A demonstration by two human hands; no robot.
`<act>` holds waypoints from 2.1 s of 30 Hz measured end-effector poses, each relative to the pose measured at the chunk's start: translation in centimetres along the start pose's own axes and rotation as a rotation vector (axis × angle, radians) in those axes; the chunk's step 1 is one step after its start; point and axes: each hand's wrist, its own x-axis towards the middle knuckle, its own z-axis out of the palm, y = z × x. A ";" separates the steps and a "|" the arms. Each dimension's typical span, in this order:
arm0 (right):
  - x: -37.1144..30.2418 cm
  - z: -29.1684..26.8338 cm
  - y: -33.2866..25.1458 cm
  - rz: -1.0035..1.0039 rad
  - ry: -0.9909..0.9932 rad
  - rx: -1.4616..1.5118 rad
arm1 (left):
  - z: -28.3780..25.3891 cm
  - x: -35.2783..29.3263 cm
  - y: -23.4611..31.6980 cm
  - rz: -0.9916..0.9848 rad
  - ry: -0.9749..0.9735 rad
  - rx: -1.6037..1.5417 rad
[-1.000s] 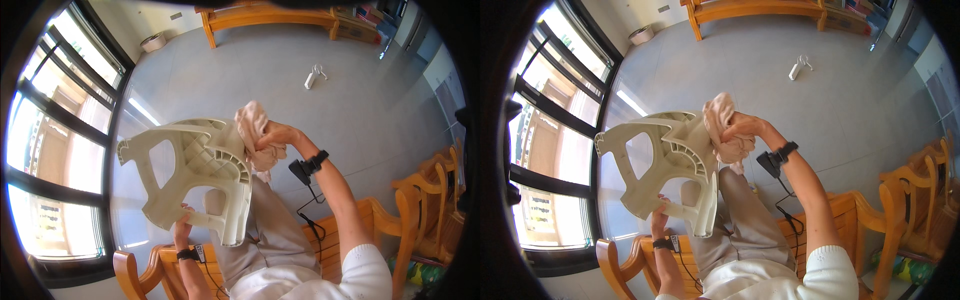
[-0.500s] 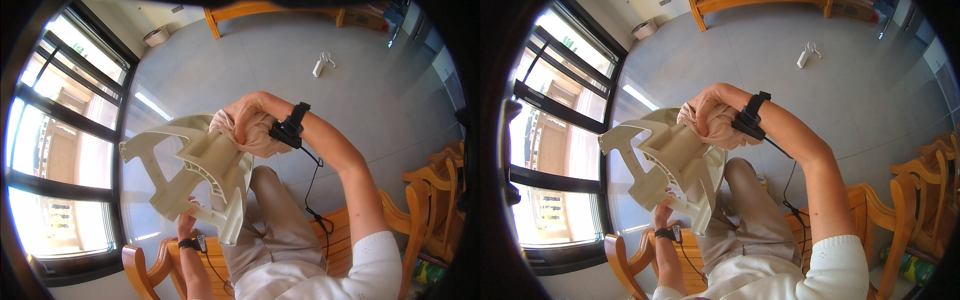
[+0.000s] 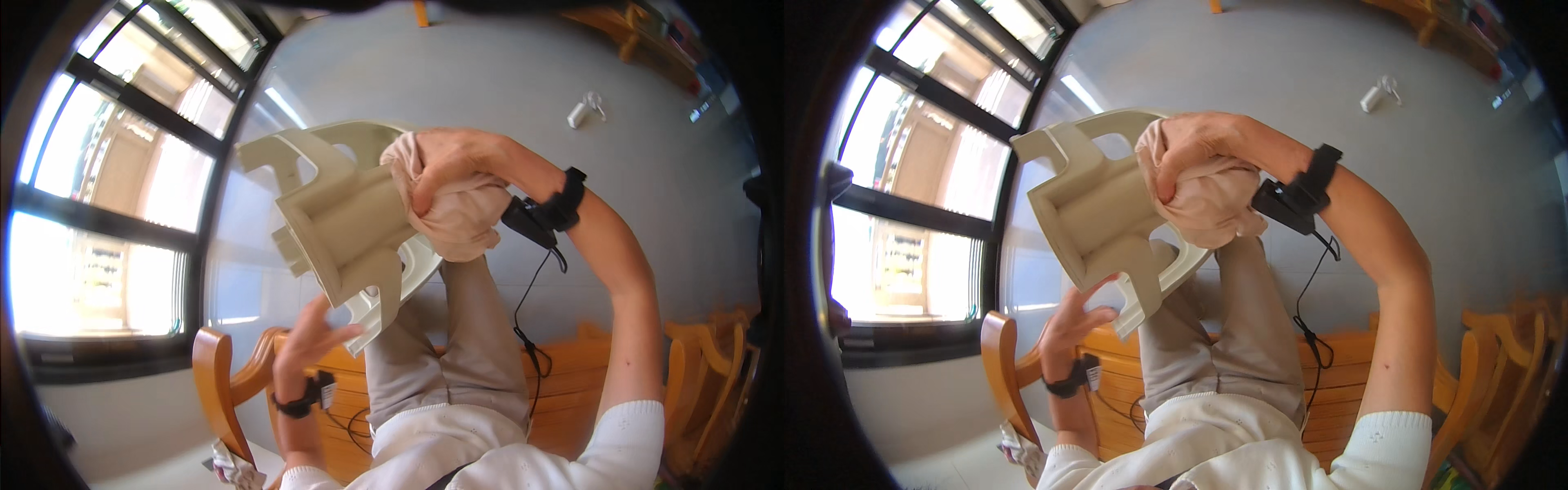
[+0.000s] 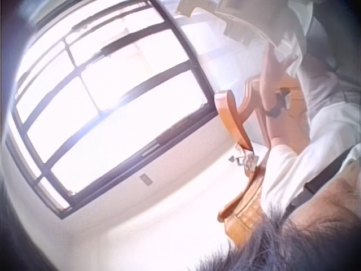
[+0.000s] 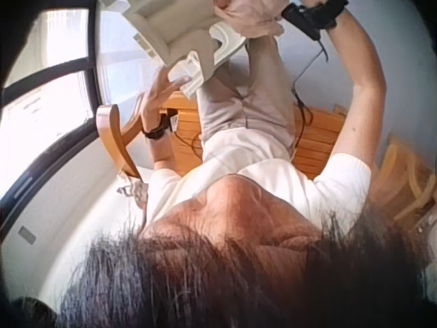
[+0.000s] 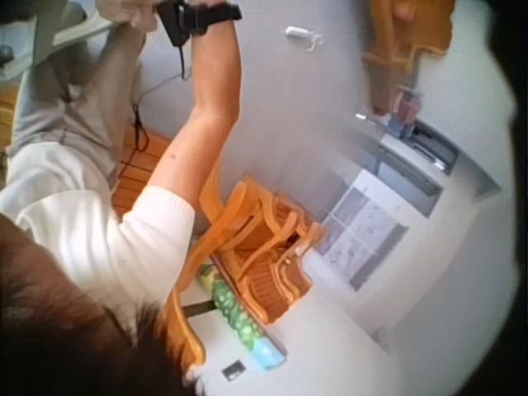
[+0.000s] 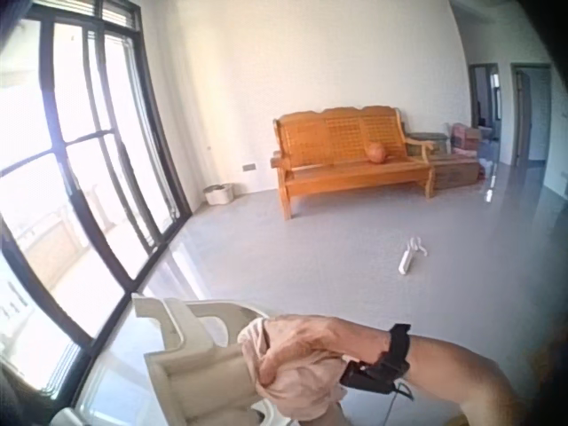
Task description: The person wipes a wooden bench with a cloth, then picks up a white plastic stool and wipes it thoroughly on all sides, including the underside and legs, before placing it back down.
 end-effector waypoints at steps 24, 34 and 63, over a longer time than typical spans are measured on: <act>-2.2 9.3 -0.6 -0.577 0.819 0.025 | 6.2 6.8 3.1 0.075 0.574 -0.538; 0.3 9.0 2.3 -0.185 1.054 -0.216 | 6.8 6.0 3.2 0.023 0.665 -0.747; -1.4 11.2 0.5 -0.249 1.039 -0.071 | 8.7 5.9 3.6 0.088 0.633 -0.757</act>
